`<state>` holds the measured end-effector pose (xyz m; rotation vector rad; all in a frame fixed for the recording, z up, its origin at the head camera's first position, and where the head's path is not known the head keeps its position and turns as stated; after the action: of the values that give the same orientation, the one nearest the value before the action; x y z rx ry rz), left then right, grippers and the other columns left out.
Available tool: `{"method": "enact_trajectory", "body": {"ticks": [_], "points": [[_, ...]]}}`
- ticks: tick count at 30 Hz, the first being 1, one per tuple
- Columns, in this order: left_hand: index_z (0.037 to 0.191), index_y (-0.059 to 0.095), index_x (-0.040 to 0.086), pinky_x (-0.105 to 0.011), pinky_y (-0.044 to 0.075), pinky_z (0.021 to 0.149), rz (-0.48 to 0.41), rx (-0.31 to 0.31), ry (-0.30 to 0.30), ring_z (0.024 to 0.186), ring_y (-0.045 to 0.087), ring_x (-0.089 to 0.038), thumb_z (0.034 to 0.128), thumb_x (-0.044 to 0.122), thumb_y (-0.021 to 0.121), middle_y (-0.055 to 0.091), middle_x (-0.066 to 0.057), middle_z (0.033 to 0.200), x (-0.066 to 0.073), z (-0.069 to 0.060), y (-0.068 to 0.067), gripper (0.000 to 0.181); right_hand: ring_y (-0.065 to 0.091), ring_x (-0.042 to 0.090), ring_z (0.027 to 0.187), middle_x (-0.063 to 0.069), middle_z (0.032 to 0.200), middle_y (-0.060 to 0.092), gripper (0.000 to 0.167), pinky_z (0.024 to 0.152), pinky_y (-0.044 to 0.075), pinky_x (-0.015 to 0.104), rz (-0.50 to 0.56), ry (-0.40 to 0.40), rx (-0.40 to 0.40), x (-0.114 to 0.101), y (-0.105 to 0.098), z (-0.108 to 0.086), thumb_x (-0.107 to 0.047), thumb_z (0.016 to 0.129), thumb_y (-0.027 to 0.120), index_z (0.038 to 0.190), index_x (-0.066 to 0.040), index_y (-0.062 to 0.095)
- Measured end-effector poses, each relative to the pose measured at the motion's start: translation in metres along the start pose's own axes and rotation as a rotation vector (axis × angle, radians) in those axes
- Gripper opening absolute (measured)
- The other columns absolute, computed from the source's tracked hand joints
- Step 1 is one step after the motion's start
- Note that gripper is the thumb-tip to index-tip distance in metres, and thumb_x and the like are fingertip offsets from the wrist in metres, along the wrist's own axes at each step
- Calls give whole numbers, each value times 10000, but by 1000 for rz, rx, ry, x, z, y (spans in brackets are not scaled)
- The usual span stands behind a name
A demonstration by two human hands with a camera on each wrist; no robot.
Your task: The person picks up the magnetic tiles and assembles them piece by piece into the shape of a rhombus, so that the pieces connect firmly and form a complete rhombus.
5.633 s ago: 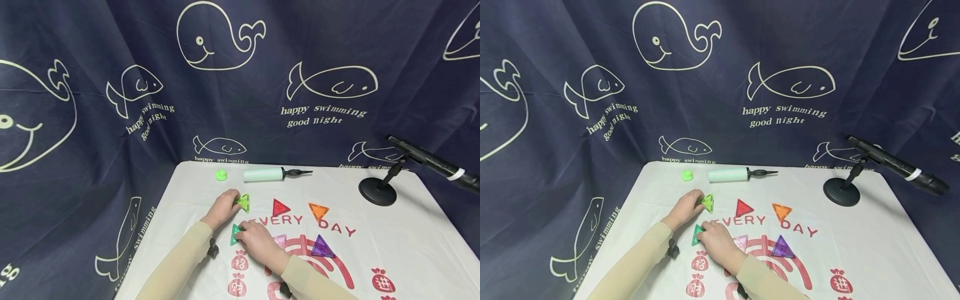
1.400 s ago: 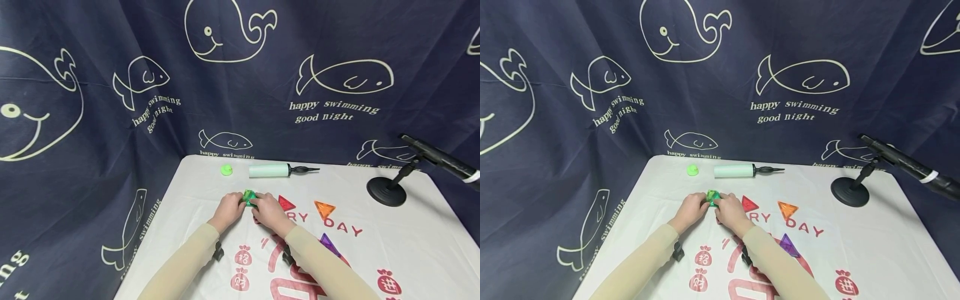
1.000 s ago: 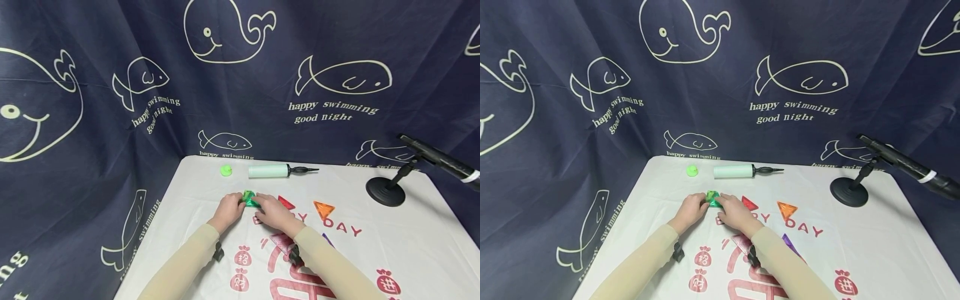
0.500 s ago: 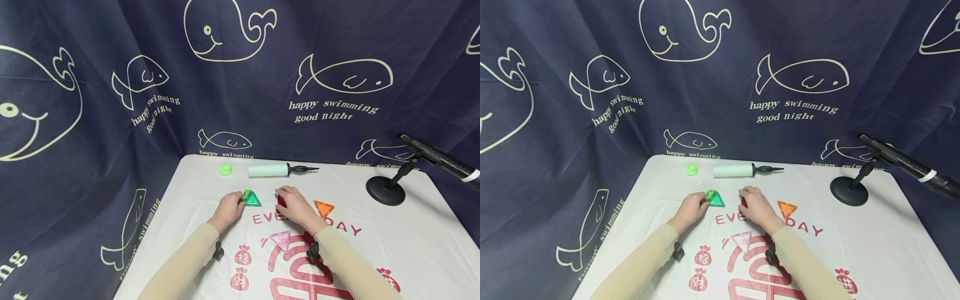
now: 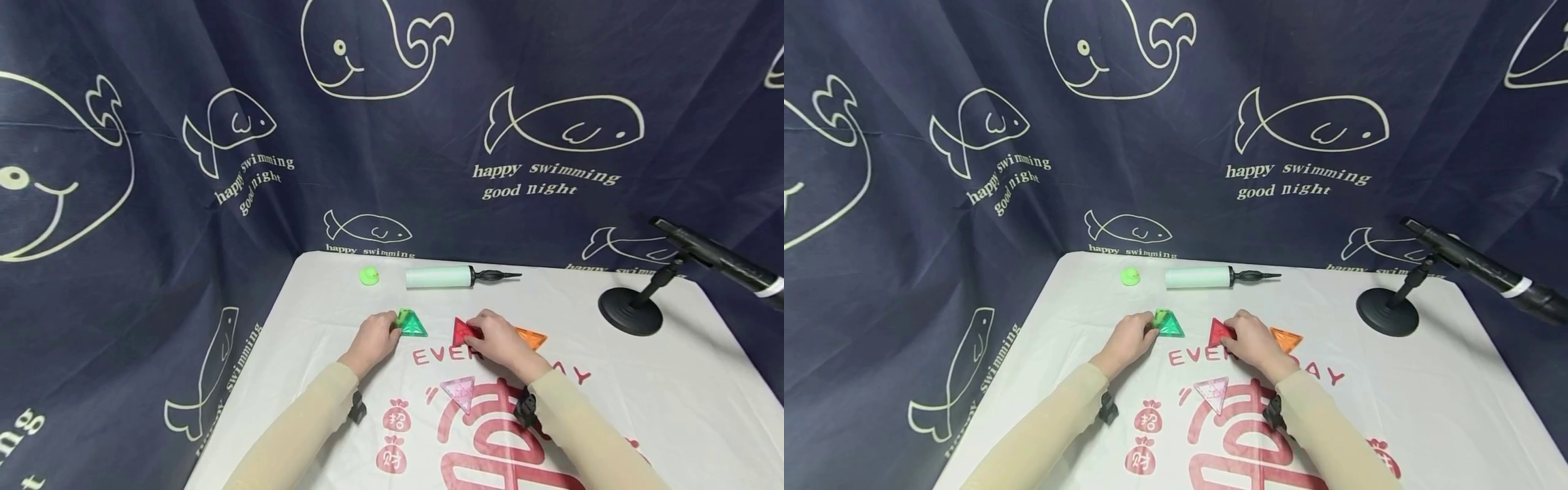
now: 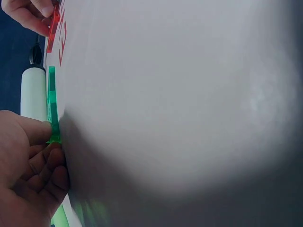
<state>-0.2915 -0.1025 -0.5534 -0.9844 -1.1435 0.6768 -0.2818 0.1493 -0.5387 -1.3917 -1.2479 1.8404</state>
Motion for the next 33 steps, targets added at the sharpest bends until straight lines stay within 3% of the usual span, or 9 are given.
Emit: {"method": "enact_trajectory", "body": {"ticks": [10, 20, 23, 29, 33], "points": [[942, 654, 119, -327, 540, 717, 6, -7, -10, 765, 610, -127, 1006, 146, 703, 644, 23, 826, 3, 0, -1, 85, 616, 275, 957, 132, 1054, 640, 347, 921, 527, 502, 53, 95, -27, 2, 1, -1, -120, 899, 817, 1195, 31, 715], [929, 645, 114, -337, 525, 699, -11, -4, 1, 737, 577, -126, 1001, 131, 707, 625, 27, 803, 3, -1, -2, 96, 557, 225, 750, 42, 837, 615, 355, 724, 505, 437, 66, 110, 64, 2, -6, -6, -87, 835, 840, 1120, -28, 637], [927, 646, 111, -338, 523, 697, -19, -4, 3, 733, 573, -128, 1001, 127, 707, 623, 26, 800, 4, -1, -3, 97, 582, 238, 775, 67, 861, 640, 348, 751, 524, 458, 72, 128, 75, 2, -7, -7, -62, 842, 821, 1142, -13, 651], [926, 648, 118, -326, 519, 687, -18, -4, -3, 724, 563, -119, 1001, 133, 710, 619, 35, 796, 4, -2, -3, 98, 648, 271, 924, 165, 1072, 722, 276, 893, 550, 516, 69, 160, 50, 0, -6, -9, -70, 918, 749, 1169, 42, 734], [922, 645, 125, -324, 521, 686, -19, -4, -10, 725, 569, -115, 1003, 138, 707, 619, 40, 796, 3, -2, -2, 102, 667, 264, 930, 138, 1036, 745, 195, 887, 550, 507, 69, 136, 63, -5, -8, -9, -67, 933, 726, 1103, 17, 771]]}}
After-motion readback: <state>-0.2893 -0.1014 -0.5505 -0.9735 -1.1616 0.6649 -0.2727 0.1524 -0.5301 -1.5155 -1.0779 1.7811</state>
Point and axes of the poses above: each hand's wrist, its own z-axis towards the middle knuckle, its own y-axis out of the palm, x = y × z, the point moved 6 cm from there along z, towards the middle knuckle
